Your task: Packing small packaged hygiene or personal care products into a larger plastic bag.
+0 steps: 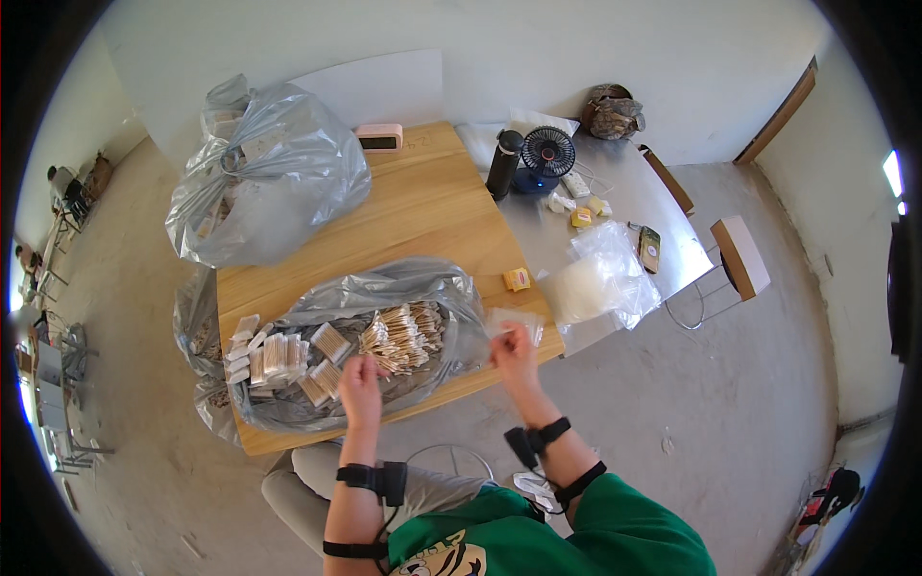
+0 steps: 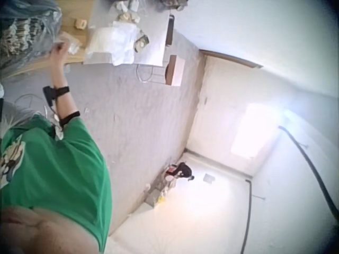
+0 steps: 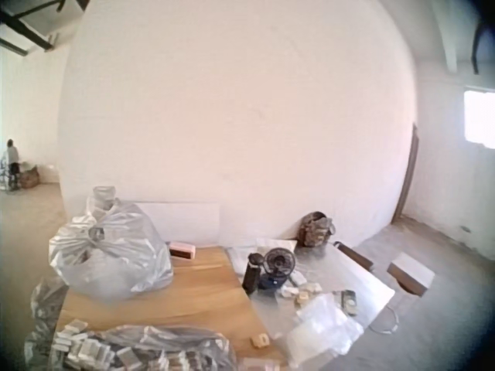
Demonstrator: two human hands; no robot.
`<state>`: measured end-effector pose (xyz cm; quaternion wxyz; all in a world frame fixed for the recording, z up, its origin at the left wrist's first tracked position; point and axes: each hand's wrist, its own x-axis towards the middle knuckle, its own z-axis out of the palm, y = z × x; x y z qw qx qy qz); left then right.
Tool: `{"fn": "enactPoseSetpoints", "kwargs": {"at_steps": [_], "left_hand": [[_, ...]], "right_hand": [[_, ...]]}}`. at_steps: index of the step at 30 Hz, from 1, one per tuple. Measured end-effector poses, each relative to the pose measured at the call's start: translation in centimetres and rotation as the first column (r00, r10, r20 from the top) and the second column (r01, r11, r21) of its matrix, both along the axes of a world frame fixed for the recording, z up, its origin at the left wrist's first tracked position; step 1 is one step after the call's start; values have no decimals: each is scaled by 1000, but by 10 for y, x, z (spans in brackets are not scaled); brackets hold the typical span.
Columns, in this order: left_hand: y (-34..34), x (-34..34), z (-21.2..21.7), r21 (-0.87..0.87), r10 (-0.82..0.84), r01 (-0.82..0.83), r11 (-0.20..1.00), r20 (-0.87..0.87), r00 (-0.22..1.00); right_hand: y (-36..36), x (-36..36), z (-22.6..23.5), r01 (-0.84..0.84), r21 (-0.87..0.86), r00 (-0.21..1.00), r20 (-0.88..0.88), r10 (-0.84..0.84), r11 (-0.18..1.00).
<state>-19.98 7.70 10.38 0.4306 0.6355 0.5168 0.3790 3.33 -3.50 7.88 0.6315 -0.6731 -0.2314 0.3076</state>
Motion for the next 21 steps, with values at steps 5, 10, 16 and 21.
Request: {"fn": "enactPoseSetpoints", "kwargs": {"at_steps": [5, 10, 16, 21], "left_hand": [[27, -36, -2, 244, 107, -13, 970, -376, 920], [37, -68, -16, 258, 92, 127, 958, -694, 714], [37, -67, -16, 79, -68, 217, 973, -801, 595], [37, -75, -32, 22, -134, 265, 964, -819, 557]], "right_hand": [[-16, 77, -35, 307, -157, 916, 315, -247, 939], [-5, 66, -28, 452, -341, 663, 747, -55, 824], [2, 41, -25, 223, -366, 248, 918, 311, 903], [-1, 34, -36, 200, -563, 242, 821, 517, 802]]}}
